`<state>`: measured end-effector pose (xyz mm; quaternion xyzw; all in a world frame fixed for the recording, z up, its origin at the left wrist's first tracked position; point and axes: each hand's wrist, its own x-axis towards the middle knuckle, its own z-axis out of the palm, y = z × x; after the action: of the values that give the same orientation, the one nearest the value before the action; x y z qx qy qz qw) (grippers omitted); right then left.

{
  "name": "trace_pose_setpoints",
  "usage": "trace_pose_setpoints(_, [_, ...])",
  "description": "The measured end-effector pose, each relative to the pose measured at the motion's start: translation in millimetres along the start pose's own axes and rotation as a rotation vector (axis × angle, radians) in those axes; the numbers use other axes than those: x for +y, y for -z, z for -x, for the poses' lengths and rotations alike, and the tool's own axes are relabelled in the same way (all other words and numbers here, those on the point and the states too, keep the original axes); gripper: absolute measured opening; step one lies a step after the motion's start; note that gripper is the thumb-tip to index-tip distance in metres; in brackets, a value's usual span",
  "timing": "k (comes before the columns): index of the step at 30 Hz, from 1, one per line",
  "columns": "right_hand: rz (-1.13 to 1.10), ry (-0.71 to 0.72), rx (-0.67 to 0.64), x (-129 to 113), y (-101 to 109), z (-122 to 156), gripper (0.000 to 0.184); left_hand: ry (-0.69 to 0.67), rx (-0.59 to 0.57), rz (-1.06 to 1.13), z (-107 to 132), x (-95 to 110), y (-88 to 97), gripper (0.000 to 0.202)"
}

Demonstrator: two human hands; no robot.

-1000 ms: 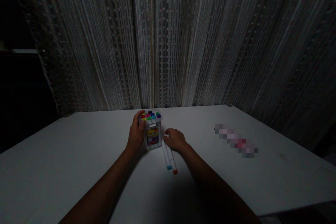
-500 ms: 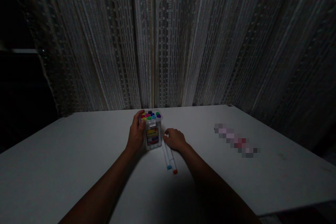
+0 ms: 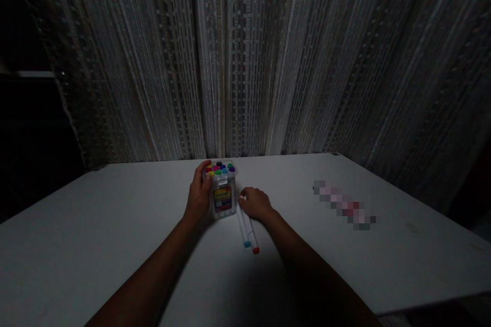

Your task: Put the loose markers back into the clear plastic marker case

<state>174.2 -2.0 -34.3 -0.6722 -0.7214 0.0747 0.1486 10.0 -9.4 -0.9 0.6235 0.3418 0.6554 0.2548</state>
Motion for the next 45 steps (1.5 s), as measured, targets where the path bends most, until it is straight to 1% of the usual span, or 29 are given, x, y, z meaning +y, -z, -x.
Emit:
trace_pose_setpoints(28, [-0.011, -0.005, 0.015, -2.3, 2.8, 2.2, 0.031, -0.018, 0.001, -0.02, -0.7, -1.6, 1.2, 0.051])
trace_pose_setpoints(39, [0.0, -0.006, 0.005, -2.0, 0.6, 0.8, 0.031, -0.041, -0.001, -0.028, -0.4, -2.8, 1.3, 0.051])
trace_pose_setpoints(45, [0.001, -0.011, -0.004, -3.2, 3.4, 3.0, 0.031, -0.032, 0.009, -0.028, -0.8, -2.4, 0.5, 0.052])
